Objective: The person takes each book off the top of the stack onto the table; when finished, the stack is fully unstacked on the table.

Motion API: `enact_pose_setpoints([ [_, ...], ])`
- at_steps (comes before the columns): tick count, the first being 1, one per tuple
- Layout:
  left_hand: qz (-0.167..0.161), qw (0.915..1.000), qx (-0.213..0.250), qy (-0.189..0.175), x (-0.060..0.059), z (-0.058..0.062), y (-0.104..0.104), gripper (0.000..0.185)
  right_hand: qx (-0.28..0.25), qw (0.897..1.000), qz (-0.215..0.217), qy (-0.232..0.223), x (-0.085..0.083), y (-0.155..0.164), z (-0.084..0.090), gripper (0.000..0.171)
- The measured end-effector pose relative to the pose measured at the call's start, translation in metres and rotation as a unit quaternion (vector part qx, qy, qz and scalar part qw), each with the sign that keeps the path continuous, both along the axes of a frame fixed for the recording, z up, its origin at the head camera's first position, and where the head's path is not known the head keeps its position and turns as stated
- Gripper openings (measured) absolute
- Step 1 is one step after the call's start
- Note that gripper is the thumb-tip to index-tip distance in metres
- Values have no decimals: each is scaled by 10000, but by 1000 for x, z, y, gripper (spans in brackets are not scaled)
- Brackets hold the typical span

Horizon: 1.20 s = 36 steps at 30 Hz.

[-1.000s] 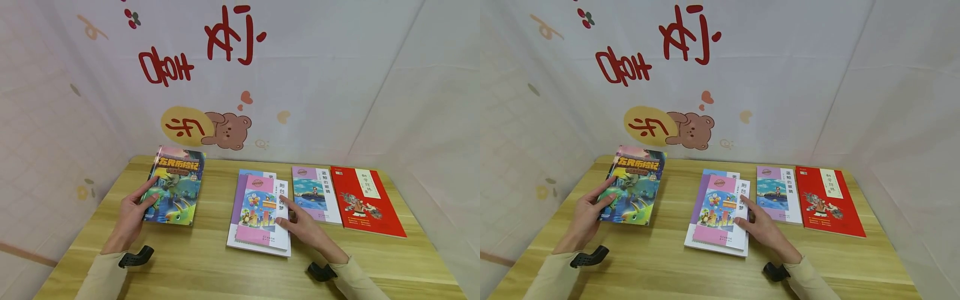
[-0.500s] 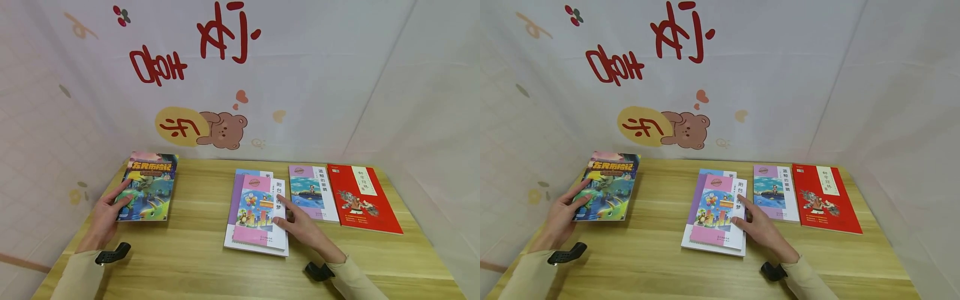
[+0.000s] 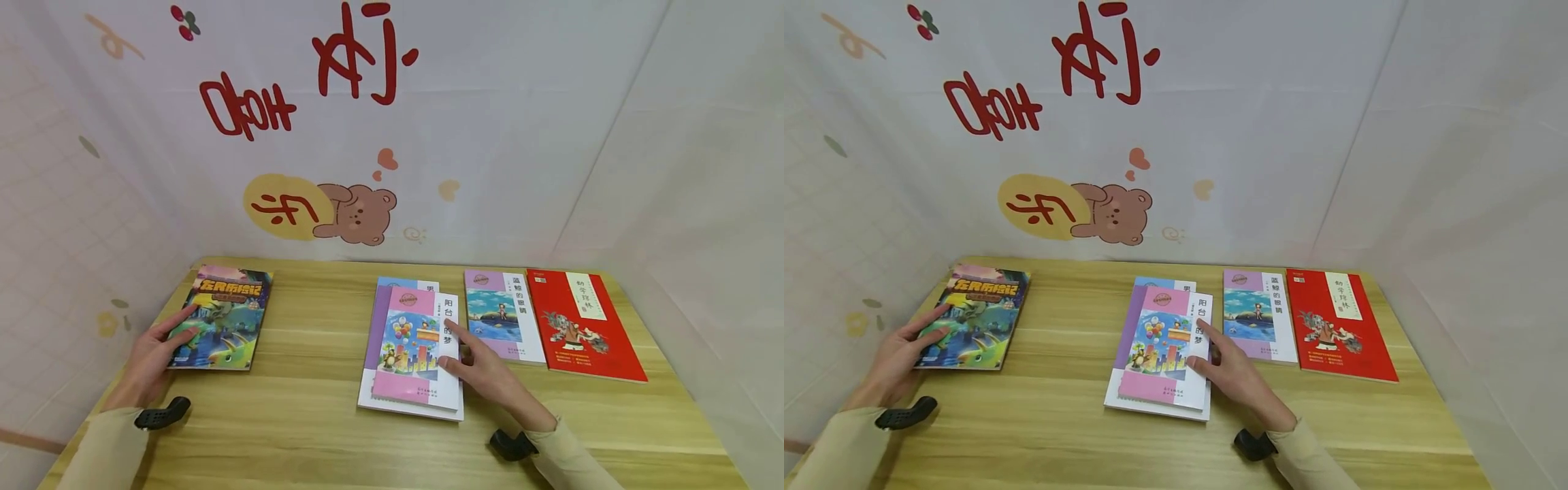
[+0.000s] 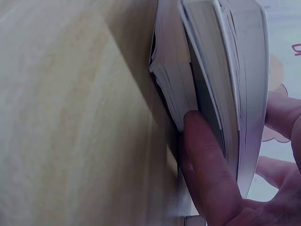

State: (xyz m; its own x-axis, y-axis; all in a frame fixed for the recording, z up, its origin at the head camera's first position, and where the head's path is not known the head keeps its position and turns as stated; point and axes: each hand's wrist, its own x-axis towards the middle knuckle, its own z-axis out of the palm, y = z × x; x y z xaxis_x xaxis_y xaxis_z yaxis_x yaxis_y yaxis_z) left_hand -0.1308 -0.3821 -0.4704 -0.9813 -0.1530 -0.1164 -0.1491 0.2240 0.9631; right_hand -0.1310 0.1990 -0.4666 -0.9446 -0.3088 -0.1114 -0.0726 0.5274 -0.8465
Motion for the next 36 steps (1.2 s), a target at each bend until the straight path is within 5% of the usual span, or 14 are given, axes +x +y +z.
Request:
enact_pose_setpoints([
  [5, -377, 9907, -1294, -207, -7, 2, -9, 68, 26, 10000, -14, 57, 0, -1, -2, 80],
  [9, -621, 9739, -2178, -175, -10, 3, -13, 69, -15, 10000, 12, 21, 0, -2, -1, 80],
  [15, -806, 9509, -2985, 164, -14, -1, -7, 59, -89, 10000, -5, -4, 2, -1, -2, 80],
  [20, -949, 9378, -3301, 512, -17, 1, -3, 48, -51, 10000, 28, 40, 1, 0, -1, 80],
  [25, -694, 9359, -3368, 758, -18, 9, 7, 46, 43, 9999, 84, 117, -1, -1, 1, 80],
  [31, -511, 9391, -3141, 1297, -15, 26, 42, 46, 105, 9999, 52, 52, -1, -2, 2, 80],
  [36, -811, 9365, -2904, 1789, -11, 33, 75, 44, 144, 9999, -9, 30, -1, -3, 1, 80],
])
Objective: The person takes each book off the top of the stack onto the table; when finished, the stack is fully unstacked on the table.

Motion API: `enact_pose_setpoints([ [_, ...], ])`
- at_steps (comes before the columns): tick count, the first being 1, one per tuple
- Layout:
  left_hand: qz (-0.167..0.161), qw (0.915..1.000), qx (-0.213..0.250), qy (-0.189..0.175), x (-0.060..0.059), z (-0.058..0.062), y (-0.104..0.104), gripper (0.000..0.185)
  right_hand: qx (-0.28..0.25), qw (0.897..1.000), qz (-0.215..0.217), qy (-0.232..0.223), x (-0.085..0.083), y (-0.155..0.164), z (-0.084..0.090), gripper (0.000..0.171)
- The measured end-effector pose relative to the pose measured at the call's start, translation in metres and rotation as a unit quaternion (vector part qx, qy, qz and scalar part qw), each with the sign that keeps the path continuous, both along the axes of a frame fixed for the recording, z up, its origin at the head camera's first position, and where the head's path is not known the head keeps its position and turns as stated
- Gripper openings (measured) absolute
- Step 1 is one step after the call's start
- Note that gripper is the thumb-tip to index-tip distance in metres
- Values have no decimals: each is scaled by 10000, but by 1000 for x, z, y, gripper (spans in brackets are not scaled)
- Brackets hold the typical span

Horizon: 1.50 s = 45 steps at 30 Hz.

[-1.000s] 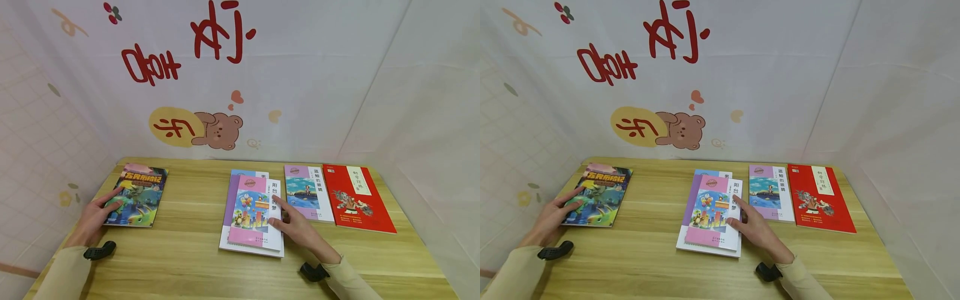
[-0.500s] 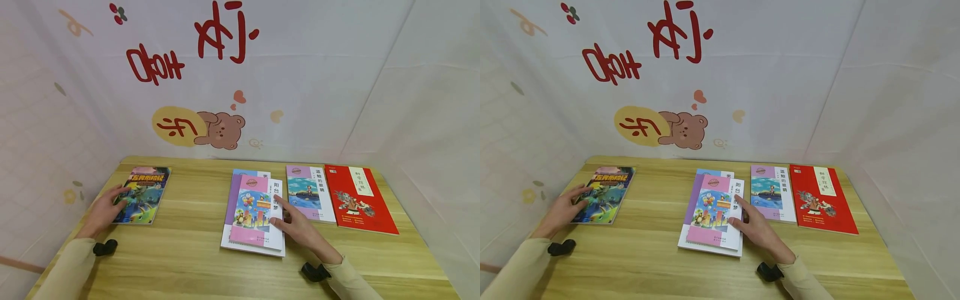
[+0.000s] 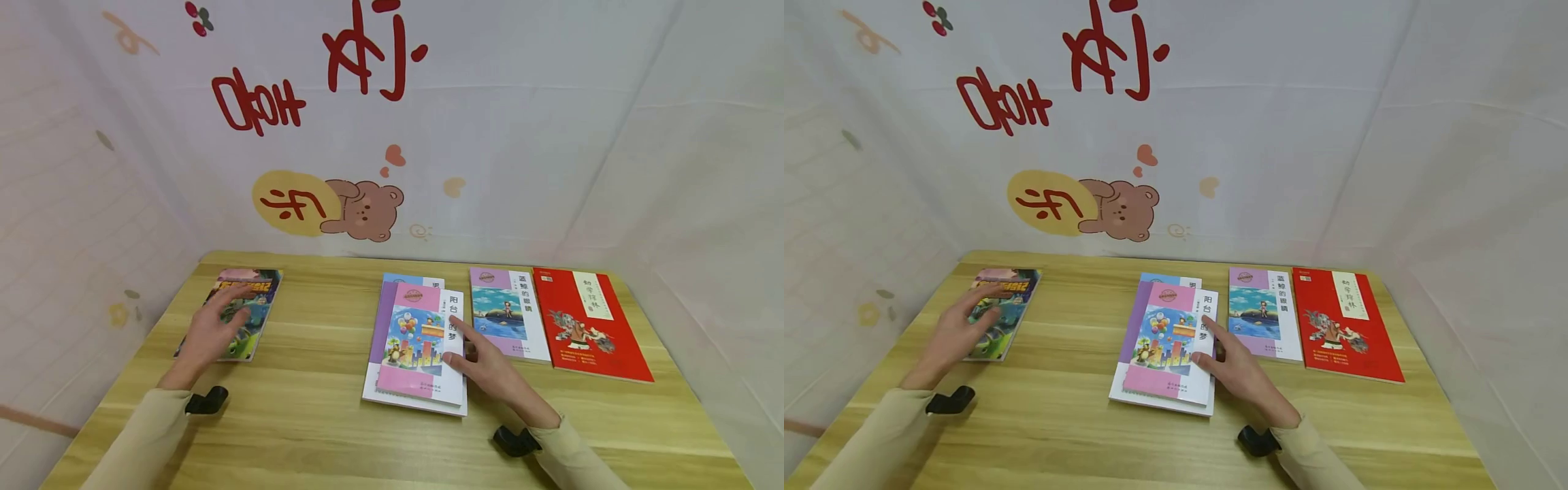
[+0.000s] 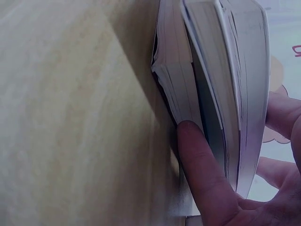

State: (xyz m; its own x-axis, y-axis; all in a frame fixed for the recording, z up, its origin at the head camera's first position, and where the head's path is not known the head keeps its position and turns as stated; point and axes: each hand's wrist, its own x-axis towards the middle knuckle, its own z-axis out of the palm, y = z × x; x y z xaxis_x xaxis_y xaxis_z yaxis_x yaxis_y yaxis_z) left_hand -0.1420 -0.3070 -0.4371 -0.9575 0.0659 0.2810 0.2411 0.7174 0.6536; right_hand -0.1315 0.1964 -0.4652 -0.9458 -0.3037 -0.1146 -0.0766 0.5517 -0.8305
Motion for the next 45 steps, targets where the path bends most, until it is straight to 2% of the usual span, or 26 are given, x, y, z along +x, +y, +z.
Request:
enact_pose_setpoints([
  [3, -275, 9994, 6, 224, 2, 5, 19, 42, 1, 10000, -8, 43, 0, 0, 1, 80],
  [7, -455, 9980, 186, 407, 5, 8, 44, 43, 68, 9999, -41, 73, -1, 0, 1, 81],
  [11, -594, 9960, 534, 407, 10, 5, 71, 44, 79, 9999, -89, -8, 0, 1, 0, 82],
  [15, -796, 9928, 842, 286, 16, -1, 102, 46, -101, 9998, -150, -81, 2, 0, -1, 92],
  [20, -1277, 9835, 1266, -216, 19, -9, 145, 53, -253, 9989, -380, -74, 3, 0, -2, 104],
  [23, -1495, 9750, 1502, -663, 20, -15, 169, 58, -319, 9984, -449, -89, 3, 0, -2, 102],
  [27, -1613, 9656, 1643, -1206, 22, -24, 191, 65, -472, 9977, -460, -169, 4, -2, -2, 97],
  [30, -1695, 9578, 1721, -1557, 24, -29, 201, 71, -566, 9969, -483, -252, 5, -4, -2, 97],
  [34, -1722, 9520, 1789, -1789, 26, -33, 203, 76, -641, 9960, -522, -350, 5, -6, -3, 93],
  [39, -1772, 9524, 1658, -1847, 26, -34, 203, 79, -444, 9971, -499, -359, 5, -7, -3, 85],
  [45, -1896, 9586, 1181, -1765, 27, -34, 203, 86, -259, 9992, -234, -189, 5, -8, -2, 78],
])
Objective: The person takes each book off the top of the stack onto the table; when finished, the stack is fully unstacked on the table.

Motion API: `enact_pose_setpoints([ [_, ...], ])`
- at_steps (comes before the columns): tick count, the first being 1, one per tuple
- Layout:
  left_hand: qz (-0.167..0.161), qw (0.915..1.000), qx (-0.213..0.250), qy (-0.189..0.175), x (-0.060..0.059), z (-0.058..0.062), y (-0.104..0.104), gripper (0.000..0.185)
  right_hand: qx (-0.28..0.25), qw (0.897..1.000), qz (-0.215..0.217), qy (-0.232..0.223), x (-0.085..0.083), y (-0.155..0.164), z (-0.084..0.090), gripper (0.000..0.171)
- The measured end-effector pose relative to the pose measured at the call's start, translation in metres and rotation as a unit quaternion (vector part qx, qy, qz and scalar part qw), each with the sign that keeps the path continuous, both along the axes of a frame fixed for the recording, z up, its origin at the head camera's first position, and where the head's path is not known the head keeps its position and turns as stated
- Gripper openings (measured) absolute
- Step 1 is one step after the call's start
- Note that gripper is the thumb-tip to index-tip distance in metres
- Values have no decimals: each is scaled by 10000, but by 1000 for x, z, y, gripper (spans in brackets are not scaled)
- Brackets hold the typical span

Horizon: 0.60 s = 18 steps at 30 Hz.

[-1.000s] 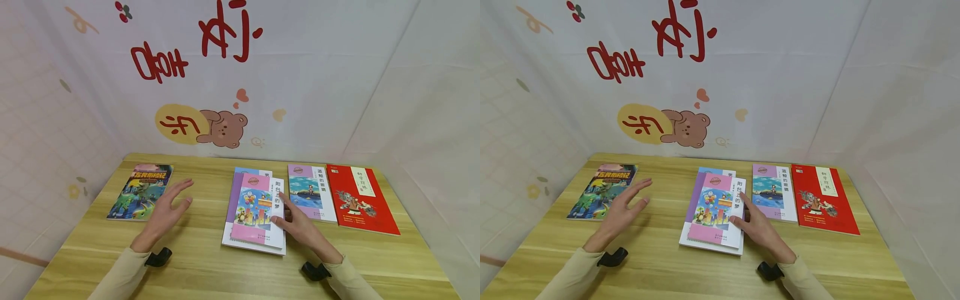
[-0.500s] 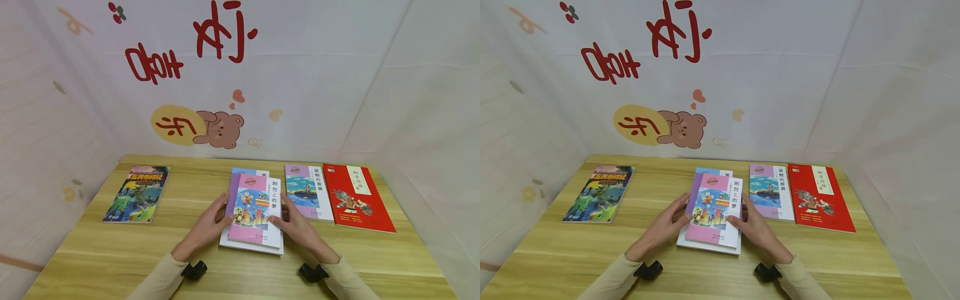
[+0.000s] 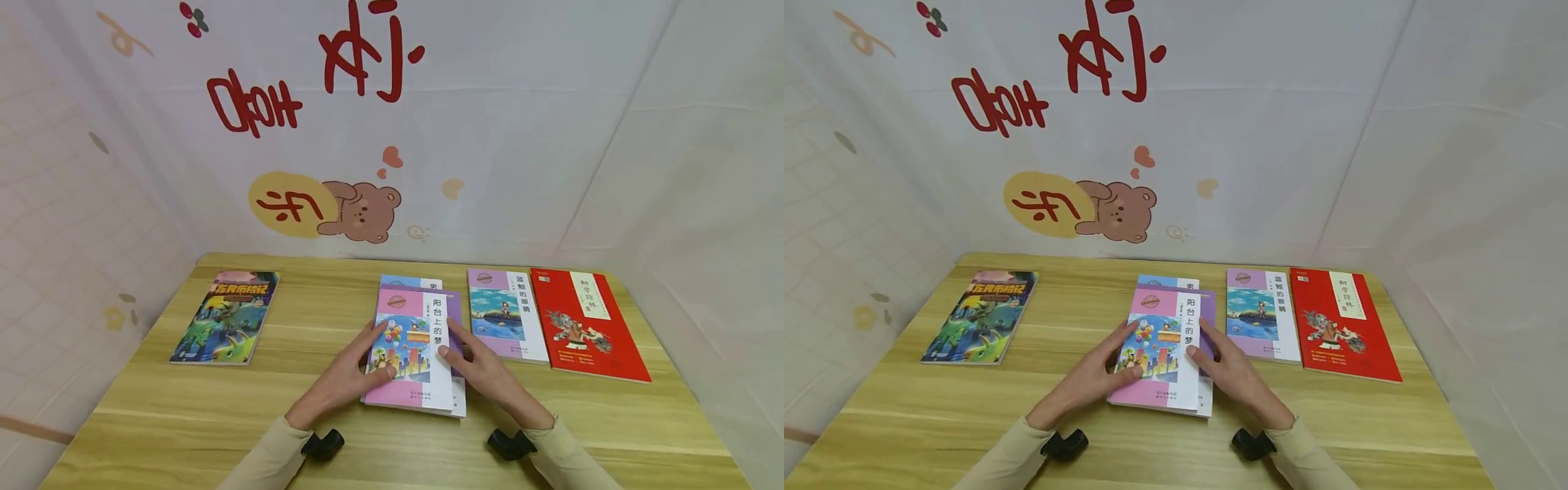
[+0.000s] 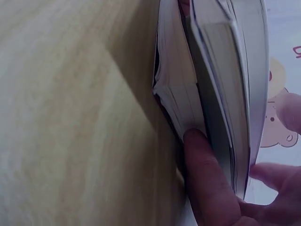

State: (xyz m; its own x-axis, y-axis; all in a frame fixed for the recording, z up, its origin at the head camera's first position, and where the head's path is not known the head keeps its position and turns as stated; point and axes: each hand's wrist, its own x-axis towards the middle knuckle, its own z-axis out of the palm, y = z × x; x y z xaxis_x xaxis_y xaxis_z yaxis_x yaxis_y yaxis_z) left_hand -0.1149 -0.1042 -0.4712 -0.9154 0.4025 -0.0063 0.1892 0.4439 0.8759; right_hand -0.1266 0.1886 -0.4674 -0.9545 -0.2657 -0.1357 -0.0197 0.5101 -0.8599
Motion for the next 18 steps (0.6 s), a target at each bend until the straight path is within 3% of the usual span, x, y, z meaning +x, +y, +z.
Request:
enact_pose_setpoints([
  [4, -72, 9999, -115, -61, 2, -2, -1, 88, -9, 9999, 147, 49, 0, 5, -1, 70],
  [11, 125, 9974, 439, -556, 2, -5, -12, 85, 138, 9995, 268, 111, -4, 11, -3, 61],
  [18, 300, 9958, 640, -585, 8, 0, -25, 75, 222, 9993, 253, 177, -4, 12, -2, 60],
])
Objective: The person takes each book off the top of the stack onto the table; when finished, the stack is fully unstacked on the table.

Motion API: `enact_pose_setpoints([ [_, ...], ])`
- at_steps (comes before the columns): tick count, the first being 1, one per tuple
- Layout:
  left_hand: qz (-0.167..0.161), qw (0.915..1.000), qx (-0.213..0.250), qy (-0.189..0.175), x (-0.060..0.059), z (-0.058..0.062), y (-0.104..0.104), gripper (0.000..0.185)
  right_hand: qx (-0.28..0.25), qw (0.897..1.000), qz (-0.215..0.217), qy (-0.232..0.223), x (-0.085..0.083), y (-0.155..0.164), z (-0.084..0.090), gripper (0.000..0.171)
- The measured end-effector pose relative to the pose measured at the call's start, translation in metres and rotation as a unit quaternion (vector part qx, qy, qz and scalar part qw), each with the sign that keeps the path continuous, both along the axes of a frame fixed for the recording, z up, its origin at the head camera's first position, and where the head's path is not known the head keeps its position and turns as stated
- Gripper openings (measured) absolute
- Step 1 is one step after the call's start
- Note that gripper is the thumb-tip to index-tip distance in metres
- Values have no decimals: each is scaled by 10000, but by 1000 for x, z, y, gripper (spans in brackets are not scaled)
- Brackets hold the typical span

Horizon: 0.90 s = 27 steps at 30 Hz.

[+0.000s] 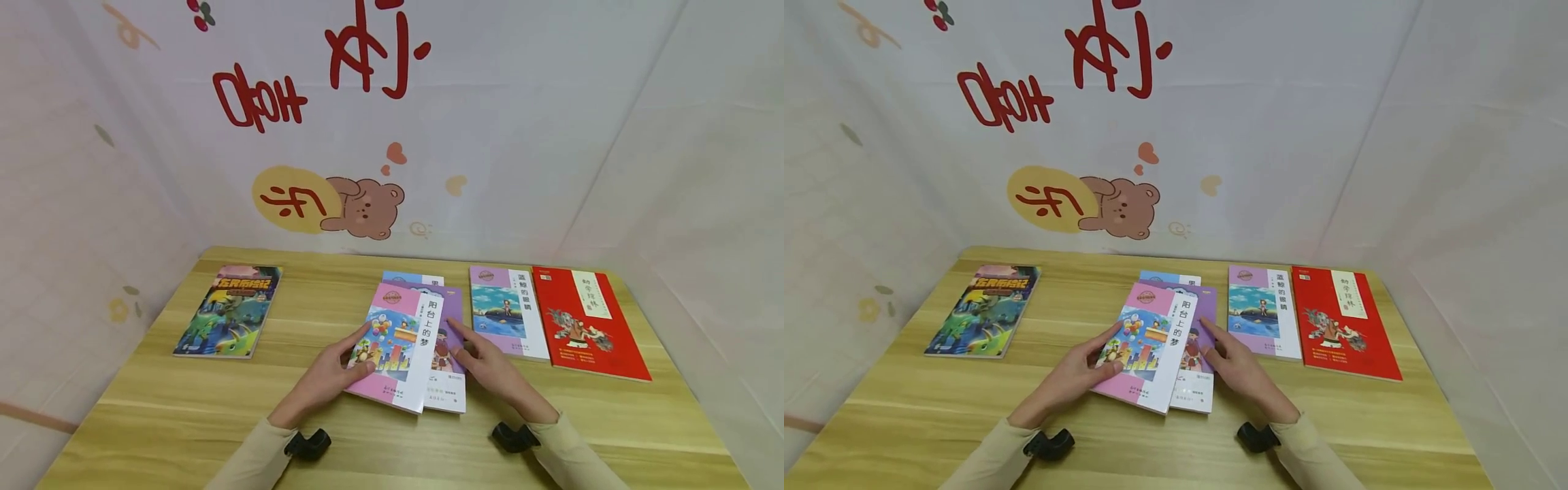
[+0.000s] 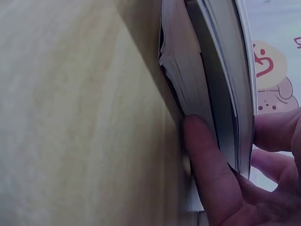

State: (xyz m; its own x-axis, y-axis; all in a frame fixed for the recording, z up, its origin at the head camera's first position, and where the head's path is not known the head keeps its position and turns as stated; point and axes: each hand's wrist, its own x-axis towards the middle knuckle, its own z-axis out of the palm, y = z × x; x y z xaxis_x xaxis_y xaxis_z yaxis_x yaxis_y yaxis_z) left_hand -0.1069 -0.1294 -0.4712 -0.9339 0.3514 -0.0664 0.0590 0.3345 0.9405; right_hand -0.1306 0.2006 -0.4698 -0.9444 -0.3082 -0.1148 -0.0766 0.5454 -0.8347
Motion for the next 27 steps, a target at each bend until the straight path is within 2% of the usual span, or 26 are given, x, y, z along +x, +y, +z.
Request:
enact_pose_setpoints([
  [7, 429, 9982, 407, -33, 3, 0, -8, 71, 27, 9999, -78, -66, -1, -1, 0, 59],
  [17, 880, 9912, 925, 348, 7, 3, -20, 67, 6, 9999, -106, -85, -2, -1, -1, 60],
  [23, 1041, 9886, 1029, 356, 9, 5, -26, 66, 64, 9999, -66, -127, -1, 0, -2, 60],
  [27, 1011, 9870, 1209, 327, 9, 7, -28, 67, 126, 9999, -78, -62, -2, 1, -2, 60],
])
